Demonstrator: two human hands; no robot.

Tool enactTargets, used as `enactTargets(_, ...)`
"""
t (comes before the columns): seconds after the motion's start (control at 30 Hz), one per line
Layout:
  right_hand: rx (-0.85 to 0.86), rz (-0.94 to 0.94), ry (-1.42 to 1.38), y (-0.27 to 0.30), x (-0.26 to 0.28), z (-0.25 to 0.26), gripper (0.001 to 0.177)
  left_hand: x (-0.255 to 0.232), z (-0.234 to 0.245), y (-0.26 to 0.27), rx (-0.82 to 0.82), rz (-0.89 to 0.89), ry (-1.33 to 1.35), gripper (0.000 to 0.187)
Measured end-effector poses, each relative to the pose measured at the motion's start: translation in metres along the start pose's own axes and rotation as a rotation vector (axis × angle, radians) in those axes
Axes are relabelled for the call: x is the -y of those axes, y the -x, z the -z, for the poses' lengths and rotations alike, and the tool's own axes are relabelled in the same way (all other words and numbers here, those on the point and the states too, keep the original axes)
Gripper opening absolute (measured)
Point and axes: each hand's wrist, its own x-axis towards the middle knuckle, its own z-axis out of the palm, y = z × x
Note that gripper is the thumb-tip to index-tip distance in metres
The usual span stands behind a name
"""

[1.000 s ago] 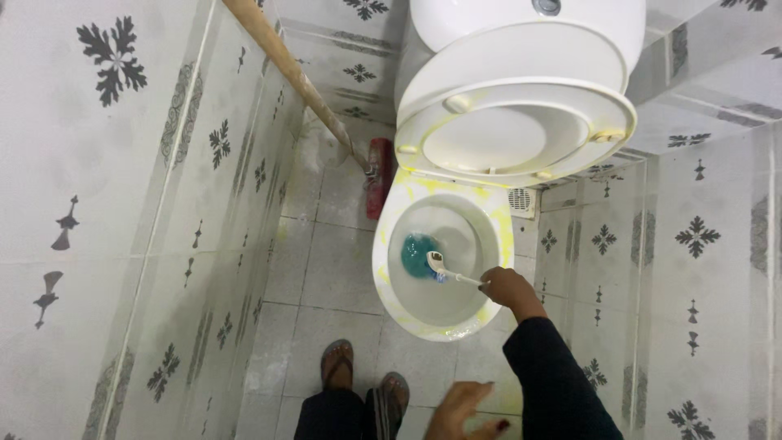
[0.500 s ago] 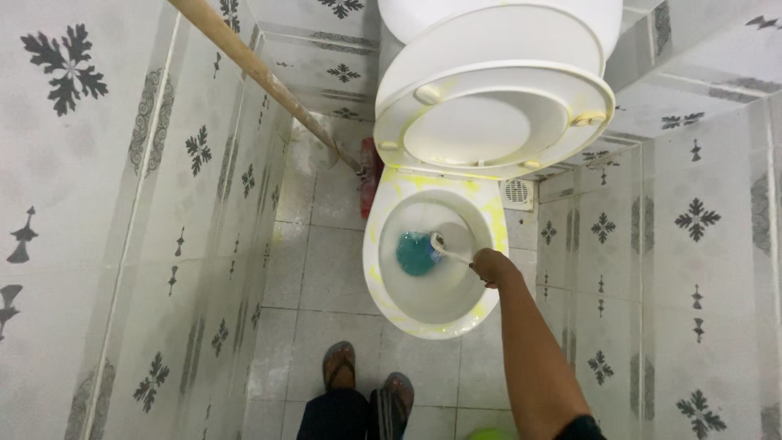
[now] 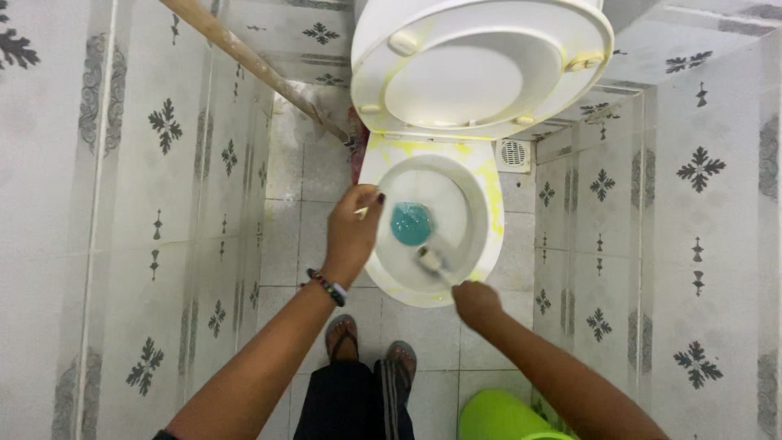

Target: The person cleans a toilet by applying cleaning liquid from a bottle onto the rim and inside the bowl, and then scrubbing the surfaces with a toilet brush.

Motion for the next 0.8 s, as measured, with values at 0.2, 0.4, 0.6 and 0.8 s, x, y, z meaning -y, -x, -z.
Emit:
enactTargets(0.2,-0.076,-0.048,-0.035,-0.01,-0.041,0.014,0.019,0.039,0.042,0.021,-0.07,0.029,-0.001,0.03)
enactTargets(0.4,-0.033,-0.091,-0.068,-0.023,-0.039,-0.007,0.021,0.06,0.068,0.046,-0.12,0.195,-0.029,0.032)
enactTargets(0.6,-0.092,-0.105,-0.008,-0.032,-0.052,0.003,0.019,0.075,0.084,0.052,-0.149,0.219,-0.063,0.028)
enactTargets(0.8,-0.262,0.017,-0.358,-0.071,0.018,-0.066,0.014,0.073,0.097,0.042,-0.199,0.236,-0.026,0.027)
